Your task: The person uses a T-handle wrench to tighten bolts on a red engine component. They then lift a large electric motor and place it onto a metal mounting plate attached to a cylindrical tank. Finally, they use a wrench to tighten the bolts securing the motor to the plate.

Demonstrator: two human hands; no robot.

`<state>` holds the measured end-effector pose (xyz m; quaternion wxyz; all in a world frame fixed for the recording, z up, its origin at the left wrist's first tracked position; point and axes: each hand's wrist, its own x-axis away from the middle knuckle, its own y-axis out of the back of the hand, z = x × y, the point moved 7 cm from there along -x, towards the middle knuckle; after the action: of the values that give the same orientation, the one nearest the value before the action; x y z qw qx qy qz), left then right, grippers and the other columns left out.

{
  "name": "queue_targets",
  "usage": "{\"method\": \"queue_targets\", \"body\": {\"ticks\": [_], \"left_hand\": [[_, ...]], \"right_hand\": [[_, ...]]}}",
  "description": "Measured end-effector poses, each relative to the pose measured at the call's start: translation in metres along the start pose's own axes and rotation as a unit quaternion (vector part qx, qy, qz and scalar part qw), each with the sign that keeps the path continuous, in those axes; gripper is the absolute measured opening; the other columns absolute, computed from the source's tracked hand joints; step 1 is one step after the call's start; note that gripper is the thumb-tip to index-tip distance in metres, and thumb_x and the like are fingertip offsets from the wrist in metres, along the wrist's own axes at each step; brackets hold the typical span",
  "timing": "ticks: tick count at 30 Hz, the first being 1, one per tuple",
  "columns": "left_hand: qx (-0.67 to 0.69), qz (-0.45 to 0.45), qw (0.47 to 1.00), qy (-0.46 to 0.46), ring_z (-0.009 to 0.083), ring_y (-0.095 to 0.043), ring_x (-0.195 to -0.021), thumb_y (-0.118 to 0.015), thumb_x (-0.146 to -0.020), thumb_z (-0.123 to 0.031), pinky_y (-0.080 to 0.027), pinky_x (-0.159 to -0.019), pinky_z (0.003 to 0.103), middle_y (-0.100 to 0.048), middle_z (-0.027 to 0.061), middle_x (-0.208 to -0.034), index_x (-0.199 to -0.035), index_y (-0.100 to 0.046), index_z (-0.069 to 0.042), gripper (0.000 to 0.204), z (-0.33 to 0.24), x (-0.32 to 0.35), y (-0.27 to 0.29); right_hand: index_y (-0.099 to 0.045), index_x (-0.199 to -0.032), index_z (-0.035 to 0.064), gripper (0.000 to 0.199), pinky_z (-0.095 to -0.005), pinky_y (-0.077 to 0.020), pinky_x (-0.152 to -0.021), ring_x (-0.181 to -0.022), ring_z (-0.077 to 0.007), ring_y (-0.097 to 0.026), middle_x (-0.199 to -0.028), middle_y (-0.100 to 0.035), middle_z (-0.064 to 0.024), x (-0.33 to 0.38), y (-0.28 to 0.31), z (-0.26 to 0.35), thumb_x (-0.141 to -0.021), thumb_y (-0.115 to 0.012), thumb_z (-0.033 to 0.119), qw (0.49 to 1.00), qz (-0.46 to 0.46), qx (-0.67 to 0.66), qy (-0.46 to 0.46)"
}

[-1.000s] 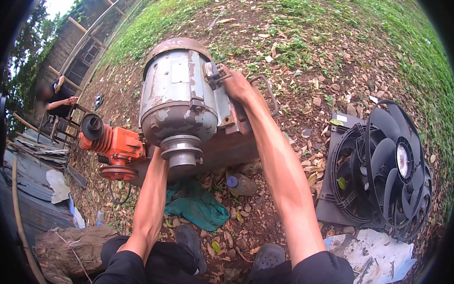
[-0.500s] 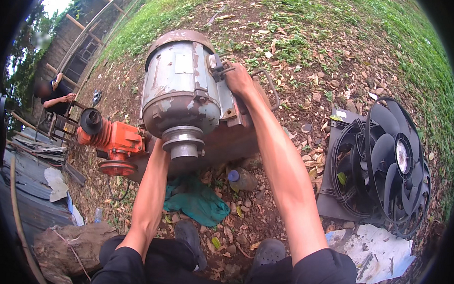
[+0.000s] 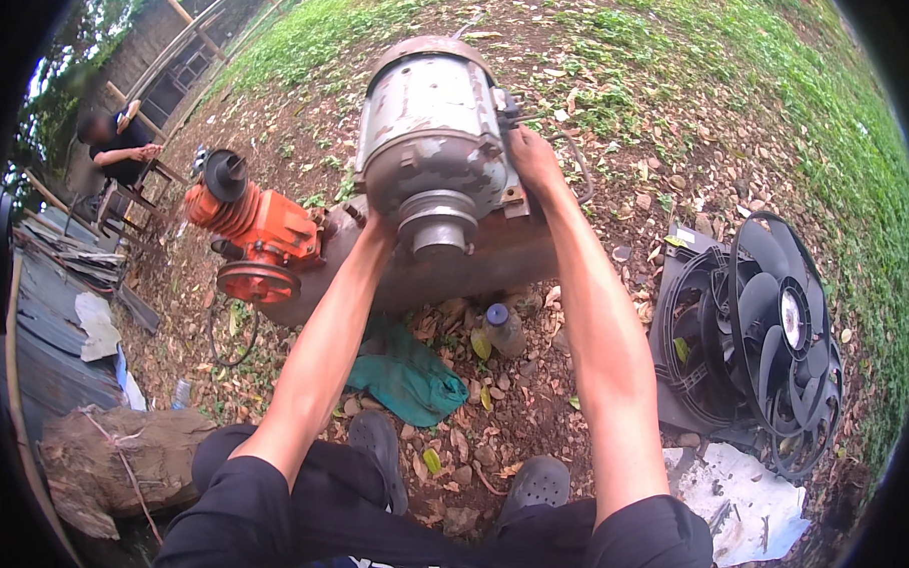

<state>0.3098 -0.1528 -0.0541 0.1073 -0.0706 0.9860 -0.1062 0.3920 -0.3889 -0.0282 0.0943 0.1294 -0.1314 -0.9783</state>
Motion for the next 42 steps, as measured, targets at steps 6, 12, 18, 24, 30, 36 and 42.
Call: {"method": "queue_targets", "body": {"ticks": [6,12,18,24,30,36,42], "left_hand": [[0.128,-0.089,0.983,0.099,0.0277,-0.058,-0.113,-0.018,-0.100,-0.057,-0.048,-0.097,0.041,-0.059,0.0164,-0.126,-0.136,-0.047,-0.004,0.070,-0.011,0.019,-0.017],[0.206,-0.059,0.977,0.027,0.0276,-0.043,-0.133,-0.014,-0.099,-0.061,-0.034,-0.110,0.037,-0.044,0.0193,-0.144,-0.147,-0.029,-0.001,0.078,-0.008,-0.006,0.008],[0.186,-0.285,0.940,0.027,0.0248,-0.059,-0.104,-0.023,-0.102,-0.051,-0.043,-0.094,0.035,-0.063,0.0173,-0.116,-0.125,-0.051,0.004,0.066,-0.010,0.004,0.016],[0.155,-0.346,0.920,-0.097,0.0088,-0.044,-0.052,-0.044,-0.101,-0.032,-0.036,-0.050,0.026,-0.047,-0.0013,-0.059,-0.090,-0.058,-0.002,0.035,-0.058,0.030,0.016],[0.109,-0.254,0.931,-0.238,0.0075,-0.043,-0.039,-0.046,-0.102,-0.036,-0.032,-0.041,0.022,-0.047,-0.0007,-0.048,-0.086,-0.056,-0.003,0.038,-0.162,0.060,-0.025],[0.096,-0.112,0.891,-0.428,0.0069,-0.042,-0.037,-0.046,-0.100,-0.036,-0.028,-0.037,0.021,-0.047,-0.0004,-0.046,-0.076,-0.061,-0.002,0.045,-0.242,0.118,-0.130],[0.186,0.211,0.878,-0.388,0.0062,-0.048,-0.044,-0.046,-0.101,-0.035,-0.032,-0.041,0.025,-0.046,-0.0006,-0.047,-0.084,-0.071,-0.003,0.045,-0.161,0.188,-0.286]], "right_hand": [[-0.062,-0.115,-0.0007,0.036,-0.0329,-0.0477,-0.079,-0.087,-0.0175,-0.063,-0.096,-0.070,-0.0118,0.023,0.005,-0.004,-0.102,-0.045,0.028,0.997,-0.004,-0.045,0.058],[-0.062,-0.118,-0.0025,0.034,-0.0246,-0.0469,-0.076,-0.085,-0.0078,-0.057,-0.097,-0.068,-0.0049,0.046,0.009,-0.001,-0.101,-0.050,0.024,0.992,0.013,-0.112,0.057],[-0.061,-0.120,-0.0032,0.035,-0.0253,-0.0469,-0.080,-0.089,-0.0093,-0.058,-0.100,-0.069,-0.0058,0.093,0.029,0.005,-0.100,-0.051,0.023,0.991,-0.093,-0.084,0.039],[-0.067,-0.111,-0.0031,0.033,-0.0258,-0.0475,-0.080,-0.088,-0.0098,-0.061,-0.096,-0.071,-0.0069,0.133,0.045,0.014,-0.098,-0.057,0.025,0.989,-0.138,0.038,0.023],[-0.070,-0.104,-0.0010,0.030,-0.0288,-0.0521,-0.079,-0.087,-0.0132,-0.068,-0.094,-0.073,-0.0100,0.170,0.062,0.010,-0.097,-0.057,0.026,0.991,-0.128,0.042,-0.010],[-0.071,-0.102,0.0032,0.034,-0.0304,-0.0519,-0.077,-0.080,-0.0164,-0.070,-0.087,-0.074,-0.0095,0.215,0.143,-0.028,-0.091,-0.062,0.033,0.951,-0.150,0.216,-0.159],[-0.070,-0.109,0.0068,0.038,-0.0388,-0.0514,-0.086,-0.097,-0.0297,-0.067,-0.101,-0.071,-0.0171,0.319,0.257,-0.056,-0.086,-0.062,0.035,0.842,-0.085,0.451,-0.283]]}}
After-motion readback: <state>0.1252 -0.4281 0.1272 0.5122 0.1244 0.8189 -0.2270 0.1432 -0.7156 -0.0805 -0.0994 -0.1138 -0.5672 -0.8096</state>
